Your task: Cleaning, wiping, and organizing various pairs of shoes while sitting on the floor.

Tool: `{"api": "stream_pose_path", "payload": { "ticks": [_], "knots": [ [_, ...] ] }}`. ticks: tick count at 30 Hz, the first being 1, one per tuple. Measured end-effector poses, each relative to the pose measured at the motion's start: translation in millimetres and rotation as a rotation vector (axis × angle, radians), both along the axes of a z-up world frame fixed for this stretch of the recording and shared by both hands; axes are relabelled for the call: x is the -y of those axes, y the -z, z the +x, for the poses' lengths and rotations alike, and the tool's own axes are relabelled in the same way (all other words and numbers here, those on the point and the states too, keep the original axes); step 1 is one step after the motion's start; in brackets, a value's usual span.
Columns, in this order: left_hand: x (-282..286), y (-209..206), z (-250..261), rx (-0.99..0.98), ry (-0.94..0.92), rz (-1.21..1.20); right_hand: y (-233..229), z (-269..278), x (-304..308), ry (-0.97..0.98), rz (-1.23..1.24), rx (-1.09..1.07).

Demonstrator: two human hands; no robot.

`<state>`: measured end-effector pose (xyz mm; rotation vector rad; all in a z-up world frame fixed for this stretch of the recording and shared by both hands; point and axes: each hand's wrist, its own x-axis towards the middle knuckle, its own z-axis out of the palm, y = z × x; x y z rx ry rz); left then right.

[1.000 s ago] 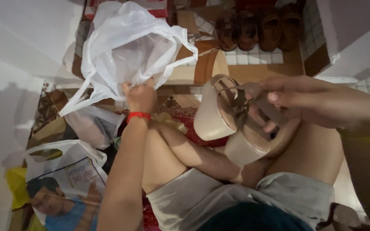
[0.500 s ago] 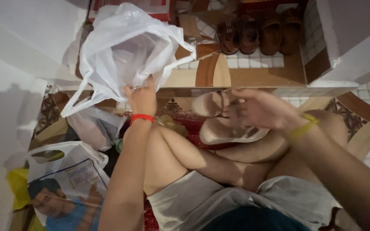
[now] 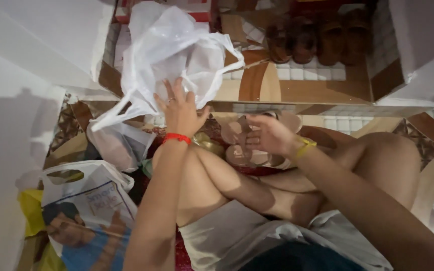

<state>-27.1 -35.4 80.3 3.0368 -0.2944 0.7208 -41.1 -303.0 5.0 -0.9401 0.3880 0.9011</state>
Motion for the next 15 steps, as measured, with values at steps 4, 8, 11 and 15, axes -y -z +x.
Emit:
{"api": "stream_pose_path", "payload": {
  "ticks": [4,8,11,15],
  "knots": [
    [-17,45,18,-0.335,-0.092,-0.204,-1,1,20,-0.108,-0.128,0.142],
    [-31,154,54,-0.574,0.027,-0.856,-50,-3,21,-0.095,-0.639,0.8],
    [36,96,21,-1.08,0.254,-1.362,-57,-1,21,-0.12,-0.871,1.382],
    [77,41,10,-1.2,0.343,-1.52,-14,2,27,-0.19,-0.733,1.475]
  ]
}}
